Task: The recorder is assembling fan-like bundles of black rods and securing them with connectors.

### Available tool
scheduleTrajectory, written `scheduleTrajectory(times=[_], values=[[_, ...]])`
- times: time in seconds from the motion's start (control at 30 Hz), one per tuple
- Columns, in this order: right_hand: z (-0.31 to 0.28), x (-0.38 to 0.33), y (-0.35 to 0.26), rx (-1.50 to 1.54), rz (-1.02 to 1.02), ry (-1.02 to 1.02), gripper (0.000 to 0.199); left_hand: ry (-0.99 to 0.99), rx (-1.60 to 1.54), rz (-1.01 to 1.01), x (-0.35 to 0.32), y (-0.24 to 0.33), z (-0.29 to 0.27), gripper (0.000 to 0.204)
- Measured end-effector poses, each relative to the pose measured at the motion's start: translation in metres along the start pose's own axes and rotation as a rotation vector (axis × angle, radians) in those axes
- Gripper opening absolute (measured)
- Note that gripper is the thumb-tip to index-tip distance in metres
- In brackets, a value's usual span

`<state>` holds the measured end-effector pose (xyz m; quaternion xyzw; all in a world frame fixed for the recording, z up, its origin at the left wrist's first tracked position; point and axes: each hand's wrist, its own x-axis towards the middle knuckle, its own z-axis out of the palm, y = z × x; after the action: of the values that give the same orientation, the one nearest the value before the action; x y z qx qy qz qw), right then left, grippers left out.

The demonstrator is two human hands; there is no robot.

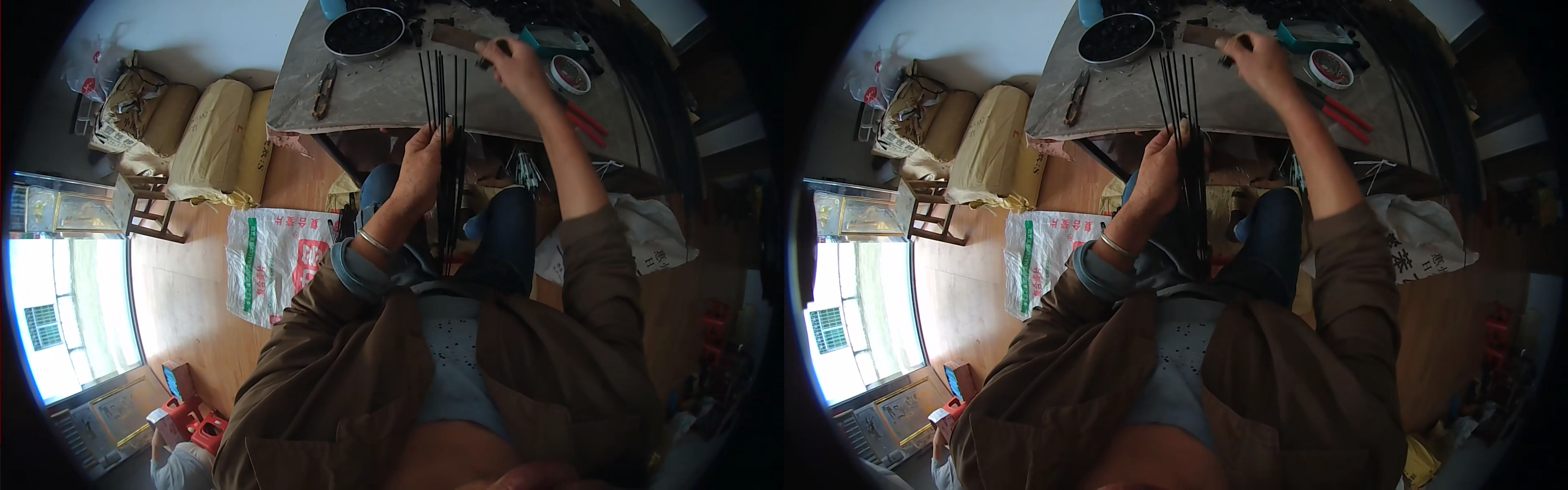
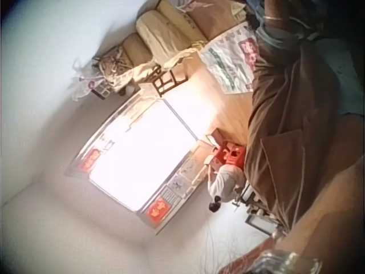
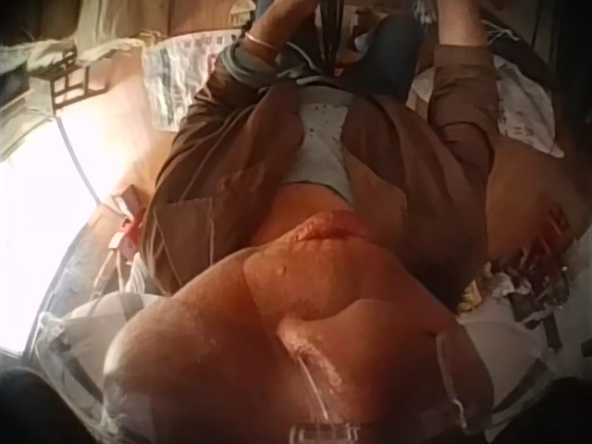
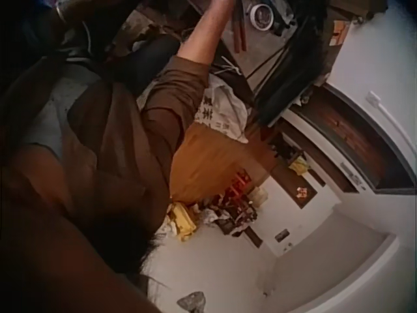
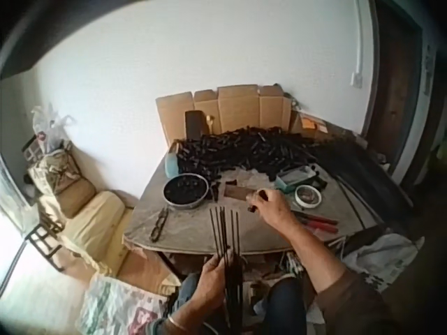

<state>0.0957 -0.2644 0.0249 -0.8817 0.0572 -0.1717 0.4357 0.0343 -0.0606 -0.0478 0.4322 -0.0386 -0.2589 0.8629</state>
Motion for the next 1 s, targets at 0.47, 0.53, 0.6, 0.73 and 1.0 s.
scheduleTrajectory(times=[0.47,0.53,0.6,0.73,1.0], values=[[-0.015,-0.033,-0.004,0.409,0.024,-0.334,0.054,0.049,0.107,-0.065,0.002,0.009,-0.001,0.030],[0.005,-0.056,-0.017,0.434,-0.031,-0.359,0.052,0.011,0.116,-0.092,0.002,0.009,0.006,0.029],[0.012,-0.068,-0.036,0.463,-0.088,-0.378,0.050,-0.013,0.150,-0.030,0.002,0.004,0.017,0.028],[0.012,-0.056,-0.061,0.204,-0.112,-0.348,0.028,-0.199,0.140,-0.050,0.000,-0.004,0.017,0.042],[-0.008,-0.060,-0.055,0.435,-0.014,-0.194,0.024,-0.486,0.358,-0.217,-0.028,-0.031,-0.020,0.059]])
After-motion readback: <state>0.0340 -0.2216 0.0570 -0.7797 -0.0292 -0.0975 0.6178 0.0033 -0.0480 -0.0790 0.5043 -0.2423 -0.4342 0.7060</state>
